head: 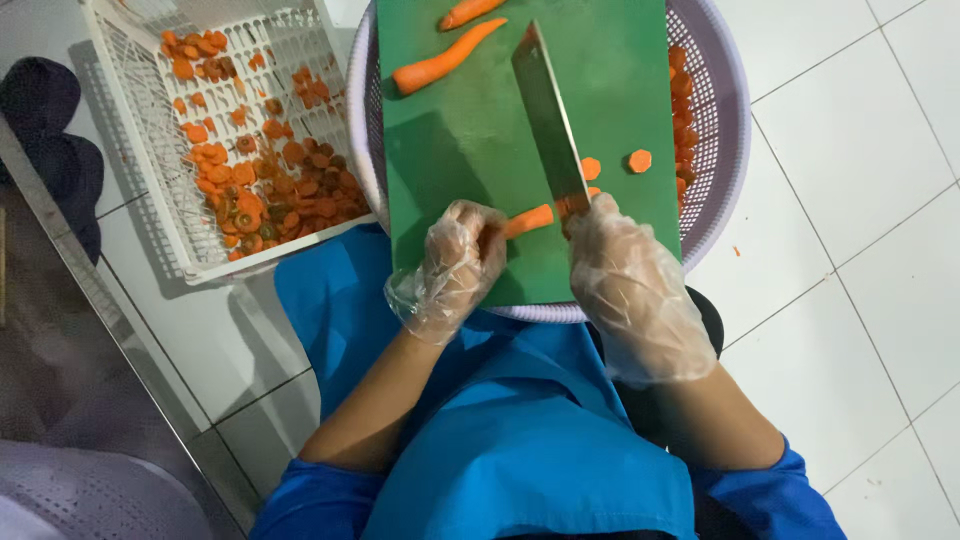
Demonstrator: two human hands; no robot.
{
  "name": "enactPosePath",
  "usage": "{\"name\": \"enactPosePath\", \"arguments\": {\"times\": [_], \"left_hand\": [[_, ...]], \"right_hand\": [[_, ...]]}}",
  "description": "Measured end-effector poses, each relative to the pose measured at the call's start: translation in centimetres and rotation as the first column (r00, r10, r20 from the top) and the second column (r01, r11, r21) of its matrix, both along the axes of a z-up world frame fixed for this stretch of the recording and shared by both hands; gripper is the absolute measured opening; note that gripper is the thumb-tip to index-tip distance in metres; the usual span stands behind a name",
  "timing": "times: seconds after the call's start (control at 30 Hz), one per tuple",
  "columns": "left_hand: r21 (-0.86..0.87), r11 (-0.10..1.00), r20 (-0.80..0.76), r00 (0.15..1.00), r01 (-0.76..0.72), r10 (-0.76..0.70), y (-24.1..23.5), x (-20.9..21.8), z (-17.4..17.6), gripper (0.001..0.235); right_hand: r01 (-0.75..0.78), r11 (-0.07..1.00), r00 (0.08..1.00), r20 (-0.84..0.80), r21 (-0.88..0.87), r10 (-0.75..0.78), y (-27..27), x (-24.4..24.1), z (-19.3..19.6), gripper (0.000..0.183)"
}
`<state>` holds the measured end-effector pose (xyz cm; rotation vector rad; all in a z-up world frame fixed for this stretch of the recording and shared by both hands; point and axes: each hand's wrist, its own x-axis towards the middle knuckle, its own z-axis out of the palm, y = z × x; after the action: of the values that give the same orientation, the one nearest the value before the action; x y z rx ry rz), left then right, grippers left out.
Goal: The person sits on the floor and chops carrots into small round pieces using a cleaver on a green cutting board placed on their lap. The chopped pieces are transferred into a nearby purple colander.
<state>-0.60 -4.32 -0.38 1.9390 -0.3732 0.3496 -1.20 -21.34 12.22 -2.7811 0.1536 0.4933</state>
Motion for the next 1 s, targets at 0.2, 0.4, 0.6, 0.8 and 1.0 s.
{"name": "enactPosePath", "arguments": {"times": [0.2, 0.4, 0.6, 0.8, 1.0], "left_hand": [[0.012, 1.000, 0.000, 1.000, -0.020, 0.020, -0.4, 0.4, 0.2, 0.016], [-0.148, 0.989, -0.020, 1.000, -0.011, 0.008, -0.6, 0.0, -1.3, 0.017], [-0.160, 0.985, -0.034, 0.998, -0.056, 0.052, -1.1, 0.4, -1.7, 0.019], [-0.271, 0.961, -0.199, 0.980, -0.061, 0.006, -1.1, 0.2, -2.2, 0.013], [-0.197, 0.976, -0.092, 0.993, -0.088, 0.071, -1.2, 1.0, -2.6, 0.015]], "right_hand": [[-0.029, 0.999, 1.000, -0.003, 0.029, 0.029, 0.9, 0.3, 0.2, 0.018], [0.031, 0.999, 0.998, -0.053, -0.026, -0.033, 0.8, 0.4, -0.5, 0.021], [-0.065, 0.998, 0.996, -0.063, 0.006, 0.065, 1.5, 0.3, -0.1, 0.018], [-0.098, 0.995, 0.994, 0.040, 0.012, 0.097, 1.0, 0.1, -0.6, 0.018], [-0.098, 0.995, 0.995, -0.030, 0.028, 0.099, 0.8, 0.6, -1.3, 0.018]]}}
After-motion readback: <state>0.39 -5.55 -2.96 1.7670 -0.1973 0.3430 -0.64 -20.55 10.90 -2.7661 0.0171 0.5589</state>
